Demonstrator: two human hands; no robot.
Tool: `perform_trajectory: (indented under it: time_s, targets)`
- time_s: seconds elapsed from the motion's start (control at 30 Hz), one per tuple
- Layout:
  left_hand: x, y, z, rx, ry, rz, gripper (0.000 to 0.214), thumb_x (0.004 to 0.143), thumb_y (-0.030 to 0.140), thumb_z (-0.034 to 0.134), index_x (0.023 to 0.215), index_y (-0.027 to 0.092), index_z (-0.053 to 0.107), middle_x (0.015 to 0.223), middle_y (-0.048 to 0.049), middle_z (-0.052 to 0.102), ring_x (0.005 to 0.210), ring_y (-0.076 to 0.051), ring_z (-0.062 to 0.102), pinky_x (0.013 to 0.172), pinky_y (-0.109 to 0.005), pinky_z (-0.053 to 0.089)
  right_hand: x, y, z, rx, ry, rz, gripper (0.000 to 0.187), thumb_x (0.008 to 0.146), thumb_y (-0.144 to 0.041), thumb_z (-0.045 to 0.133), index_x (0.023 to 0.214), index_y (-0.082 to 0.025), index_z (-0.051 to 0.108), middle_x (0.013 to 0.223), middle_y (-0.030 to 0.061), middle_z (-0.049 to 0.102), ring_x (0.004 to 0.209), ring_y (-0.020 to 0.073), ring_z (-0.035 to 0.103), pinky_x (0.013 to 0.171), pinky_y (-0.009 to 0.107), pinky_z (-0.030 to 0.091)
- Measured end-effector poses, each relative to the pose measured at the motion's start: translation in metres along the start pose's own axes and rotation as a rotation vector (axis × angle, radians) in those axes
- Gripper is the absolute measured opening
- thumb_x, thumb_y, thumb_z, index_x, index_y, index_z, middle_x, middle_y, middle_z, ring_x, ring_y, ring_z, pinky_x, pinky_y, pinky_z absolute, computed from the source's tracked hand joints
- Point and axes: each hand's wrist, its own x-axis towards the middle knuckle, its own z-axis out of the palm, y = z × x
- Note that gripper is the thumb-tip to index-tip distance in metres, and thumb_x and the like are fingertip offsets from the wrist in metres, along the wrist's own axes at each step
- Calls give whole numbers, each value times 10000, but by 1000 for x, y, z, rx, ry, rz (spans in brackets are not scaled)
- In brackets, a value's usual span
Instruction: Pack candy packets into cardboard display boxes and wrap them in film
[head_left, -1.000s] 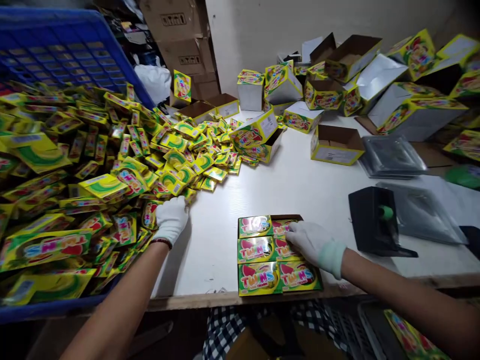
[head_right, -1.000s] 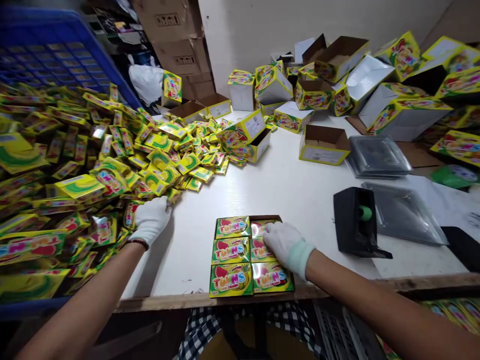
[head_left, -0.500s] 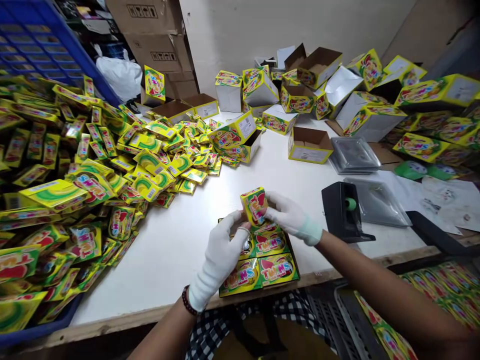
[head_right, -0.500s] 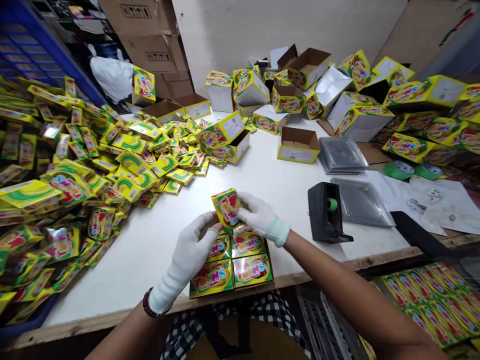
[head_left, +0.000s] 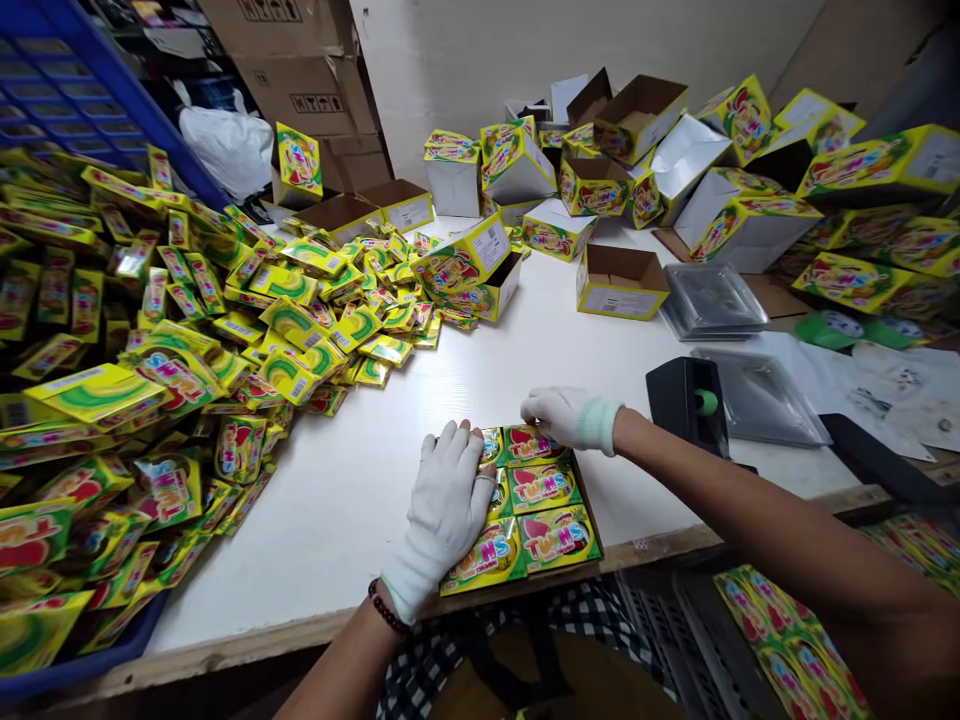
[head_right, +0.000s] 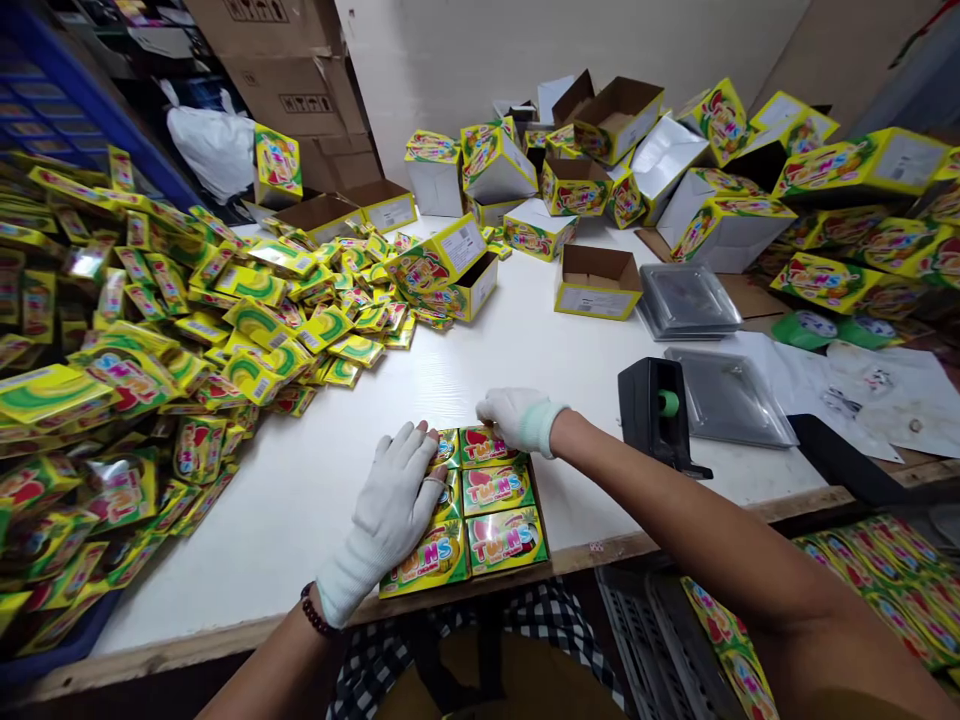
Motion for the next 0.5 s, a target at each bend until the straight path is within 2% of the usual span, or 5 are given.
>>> perform_trajectory:
  time_s: [0.17, 0.23, 0.3, 0.4, 0.5]
  targets:
    - [-5, 4, -5, -40, -5, -33, 317, 964, 304, 461, 1202, 123, 567, 1362, -165, 534, 1363, -329, 388, 1152, -578, 260, -19, -19, 11, -164, 53, -19, 225, 962, -180, 454, 1032, -157, 666, 1026, 104, 634, 904, 239, 587, 707, 321, 407]
    - [-7, 0, -5, -105, 32, -46, 317, 972, 305, 461, 1226, 144, 560, 1391, -150, 516, 1384, -298, 382, 1175, -553, 261, -27, -28, 19, -191, 63, -11, 256, 977, -164, 430, 1101, -134, 652, 1057, 120, 634, 937, 258, 578, 763, 346, 435]
    - [-6, -9, -3, -200, 79, -88, 317, 984, 303, 447, 1245, 159, 556, 1411, -139, 504, 1379, -257, 410, 1166, -492, 328, -32, -34, 30, -203, 102, -3, 312, 971, -126, 423, 1219, -101, 610, 1116, 145, 632, 983, 274, 564, 836, 375, 450]
    - [7, -25, -4, -282, 148, -145, 343, 986, 304, 446, 1273, 149, 552, 1379, -144, 542, 1341, -239, 473, 1118, -448, 417, -31, -29, 46, -174, 196, -5, 350, 956, -117, 450, 1278, -94, 585, 1154, 170, 622, 1018, 288, 549, 878, 407, 457]
    - [27, -27, -11, -279, 191, -67, 331, 957, 299, 502, 1240, 146, 579, 1300, -134, 601, 1265, -247, 536, 1080, -446, 450, -33, -11, 53, -18, 340, 10, 303, 950, -164, 480, 1216, -141, 622, 1172, 170, 596, 1045, 281, 540, 884, 409, 458]
